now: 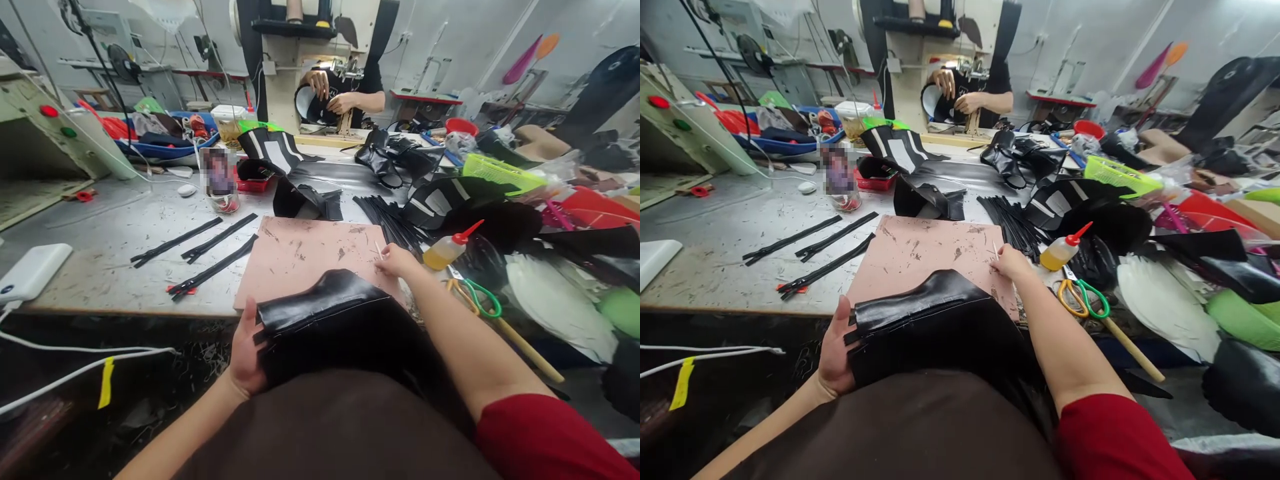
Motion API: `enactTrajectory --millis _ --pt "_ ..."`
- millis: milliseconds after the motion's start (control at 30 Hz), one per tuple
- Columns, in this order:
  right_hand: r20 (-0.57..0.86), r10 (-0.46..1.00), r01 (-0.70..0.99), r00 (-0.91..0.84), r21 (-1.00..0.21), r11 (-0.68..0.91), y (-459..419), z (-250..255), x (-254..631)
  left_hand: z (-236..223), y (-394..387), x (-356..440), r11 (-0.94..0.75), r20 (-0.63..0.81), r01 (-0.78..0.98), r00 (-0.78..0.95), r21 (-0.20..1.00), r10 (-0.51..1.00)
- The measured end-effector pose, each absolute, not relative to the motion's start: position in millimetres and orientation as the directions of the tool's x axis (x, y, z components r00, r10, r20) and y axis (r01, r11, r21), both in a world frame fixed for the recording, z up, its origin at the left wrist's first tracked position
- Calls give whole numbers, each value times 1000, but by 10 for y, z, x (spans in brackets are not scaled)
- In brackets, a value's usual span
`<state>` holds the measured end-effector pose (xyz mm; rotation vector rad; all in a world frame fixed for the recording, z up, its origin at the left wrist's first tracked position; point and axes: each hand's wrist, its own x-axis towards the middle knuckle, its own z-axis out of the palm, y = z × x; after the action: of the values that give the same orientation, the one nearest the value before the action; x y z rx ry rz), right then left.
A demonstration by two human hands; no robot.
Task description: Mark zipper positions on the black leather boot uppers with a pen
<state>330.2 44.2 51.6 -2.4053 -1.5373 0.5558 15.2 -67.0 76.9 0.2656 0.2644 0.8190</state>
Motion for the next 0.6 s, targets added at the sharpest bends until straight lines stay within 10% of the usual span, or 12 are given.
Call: enactTrajectory --millis 300,433,600 --pt "-280 934 722 223 -596 -351 243 650 3227 774 -693 151 734 -294 -623 672 270 679" --pt "66 977 388 200 -921 -18 -182 974 3016 727 -695 126 775 -398 -582 668 246 628" --pt "359 933 217 7 -912 349 -880 1280 2574 689 -736 115 814 -549 -524 616 249 564"
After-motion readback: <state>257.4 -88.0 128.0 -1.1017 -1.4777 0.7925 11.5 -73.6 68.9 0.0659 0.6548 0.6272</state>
